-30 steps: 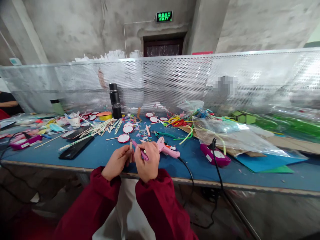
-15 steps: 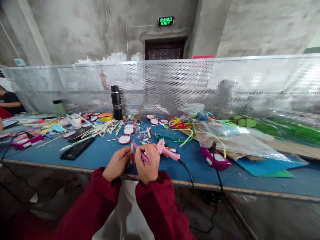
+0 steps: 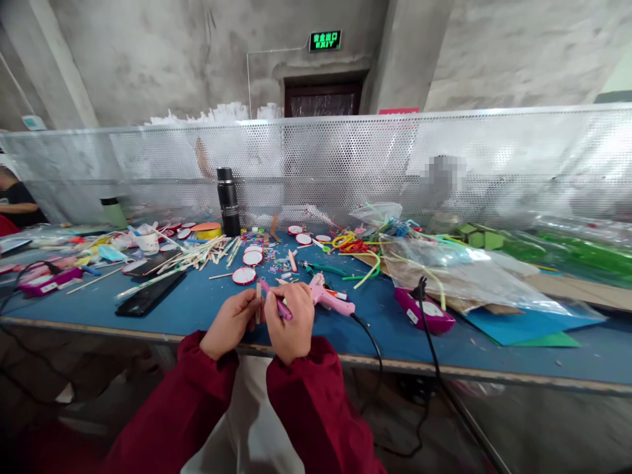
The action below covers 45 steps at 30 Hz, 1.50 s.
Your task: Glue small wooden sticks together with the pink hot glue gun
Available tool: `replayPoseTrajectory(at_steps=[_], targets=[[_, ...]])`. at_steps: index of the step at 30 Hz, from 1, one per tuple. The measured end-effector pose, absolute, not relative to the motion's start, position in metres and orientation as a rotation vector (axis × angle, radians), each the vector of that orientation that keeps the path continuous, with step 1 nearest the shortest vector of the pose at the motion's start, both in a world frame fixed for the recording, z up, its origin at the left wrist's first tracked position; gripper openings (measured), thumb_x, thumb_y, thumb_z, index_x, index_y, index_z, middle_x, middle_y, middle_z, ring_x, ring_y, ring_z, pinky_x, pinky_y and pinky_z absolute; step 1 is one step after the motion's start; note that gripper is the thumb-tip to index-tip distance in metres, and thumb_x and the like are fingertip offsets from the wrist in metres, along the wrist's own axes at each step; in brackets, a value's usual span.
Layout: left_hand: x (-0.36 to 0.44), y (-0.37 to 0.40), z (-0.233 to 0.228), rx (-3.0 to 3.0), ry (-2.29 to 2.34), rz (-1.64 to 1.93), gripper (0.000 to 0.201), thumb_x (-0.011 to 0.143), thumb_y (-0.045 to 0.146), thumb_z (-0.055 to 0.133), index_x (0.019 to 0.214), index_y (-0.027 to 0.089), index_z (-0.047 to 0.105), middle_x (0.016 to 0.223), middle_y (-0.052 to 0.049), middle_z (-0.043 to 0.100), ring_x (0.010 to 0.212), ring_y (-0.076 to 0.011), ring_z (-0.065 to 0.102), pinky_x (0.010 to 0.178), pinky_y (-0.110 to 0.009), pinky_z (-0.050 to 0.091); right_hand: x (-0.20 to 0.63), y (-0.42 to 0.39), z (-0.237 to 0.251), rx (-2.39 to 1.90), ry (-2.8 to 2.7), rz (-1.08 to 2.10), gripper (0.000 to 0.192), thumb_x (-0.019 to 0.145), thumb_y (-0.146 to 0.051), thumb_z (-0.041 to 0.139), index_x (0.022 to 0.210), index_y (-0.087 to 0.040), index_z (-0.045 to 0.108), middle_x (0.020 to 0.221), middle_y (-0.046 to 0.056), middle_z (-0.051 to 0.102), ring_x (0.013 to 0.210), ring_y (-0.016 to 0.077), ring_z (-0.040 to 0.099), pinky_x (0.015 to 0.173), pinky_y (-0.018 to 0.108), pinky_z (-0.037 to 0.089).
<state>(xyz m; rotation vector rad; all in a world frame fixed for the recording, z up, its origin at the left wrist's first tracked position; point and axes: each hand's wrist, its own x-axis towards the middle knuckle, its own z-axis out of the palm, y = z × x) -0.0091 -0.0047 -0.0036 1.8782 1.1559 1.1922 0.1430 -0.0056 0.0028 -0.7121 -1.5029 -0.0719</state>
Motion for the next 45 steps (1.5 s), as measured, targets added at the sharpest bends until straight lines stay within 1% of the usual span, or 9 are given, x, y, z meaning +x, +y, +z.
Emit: replayPoseTrajectory(at_steps=[6, 11, 18, 24, 29, 33, 45], targets=[[-0.0090, -0.0053, -0.0022, 1.886, 1.156, 1.192, 0.037, 0.106, 0.043, 0.043, 0.079, 0.020, 0.054, 0.066, 0.003, 0.061, 0.053, -0.0116, 0.052, 0.055, -0.025, 0.038, 0.1423, -0.0060, 0.0031, -0.718, -1.488, -0.075, 0.016, 0.096, -0.016, 0.058, 0.082, -0.024, 0.060, 0.078, 0.000, 0.069, 0.077, 0.0191, 0.063, 0.078, 0.038, 0.048], [-0.0083, -0.0065, -0.0008, 1.875, 1.145, 1.198, 0.037, 0.106, 0.043, 0.044, 0.078, 0.020, 0.054, 0.065, 0.003, 0.060, 0.052, -0.0111, 0.051, 0.054, -0.025, 0.036, 0.1422, -0.0075, 0.0039, -0.693, -1.506, -0.060, 0.018, 0.095, -0.014, 0.058, 0.081, -0.023, 0.059, 0.076, -0.001, 0.067, 0.075, 0.0178, 0.062, 0.077, 0.037, 0.047], [-0.0088, -0.0051, -0.0030, 1.862, 1.128, 1.195, 0.038, 0.106, 0.045, 0.043, 0.080, 0.020, 0.054, 0.068, 0.003, 0.061, 0.053, -0.0109, 0.051, 0.055, -0.025, 0.038, 0.1412, -0.0075, 0.0065, -0.676, -1.523, -0.090, 0.021, 0.094, -0.012, 0.057, 0.078, -0.024, 0.056, 0.072, -0.002, 0.065, 0.071, 0.0172, 0.060, 0.077, 0.037, 0.046], [-0.0084, -0.0053, -0.0024, 1.879, 1.162, 1.195, 0.036, 0.105, 0.043, 0.044, 0.080, 0.020, 0.054, 0.066, 0.003, 0.062, 0.052, -0.0113, 0.051, 0.054, -0.025, 0.036, 0.1415, -0.0057, 0.0052, -0.693, -1.517, -0.095, 0.018, 0.095, -0.014, 0.058, 0.080, -0.024, 0.059, 0.075, -0.001, 0.068, 0.073, 0.0179, 0.062, 0.077, 0.037, 0.046], [-0.0080, -0.0062, -0.0017, 1.866, 1.165, 1.191, 0.034, 0.105, 0.042, 0.044, 0.080, 0.020, 0.054, 0.066, 0.003, 0.062, 0.053, -0.0116, 0.052, 0.055, -0.025, 0.037, 0.1421, -0.0052, 0.0040, -0.697, -1.522, -0.088, 0.018, 0.095, -0.013, 0.057, 0.080, -0.024, 0.059, 0.075, -0.002, 0.067, 0.073, 0.0177, 0.062, 0.078, 0.037, 0.046], [-0.0084, -0.0062, -0.0021, 1.874, 1.165, 1.196, 0.036, 0.105, 0.042, 0.044, 0.078, 0.020, 0.054, 0.064, 0.003, 0.060, 0.053, -0.0116, 0.051, 0.055, -0.025, 0.037, 0.1420, -0.0051, 0.0041, -0.698, -1.516, -0.077, 0.017, 0.095, -0.014, 0.058, 0.081, -0.023, 0.059, 0.075, -0.002, 0.067, 0.073, 0.0175, 0.062, 0.078, 0.037, 0.046], [-0.0081, -0.0062, -0.0015, 1.863, 1.149, 1.197, 0.038, 0.106, 0.046, 0.043, 0.079, 0.020, 0.054, 0.066, 0.003, 0.062, 0.053, -0.0115, 0.051, 0.055, -0.025, 0.036, 0.1421, -0.0076, 0.0064, -0.687, -1.533, -0.087, 0.020, 0.094, -0.013, 0.056, 0.078, -0.024, 0.058, 0.072, -0.002, 0.067, 0.073, 0.0180, 0.062, 0.078, 0.038, 0.047]])
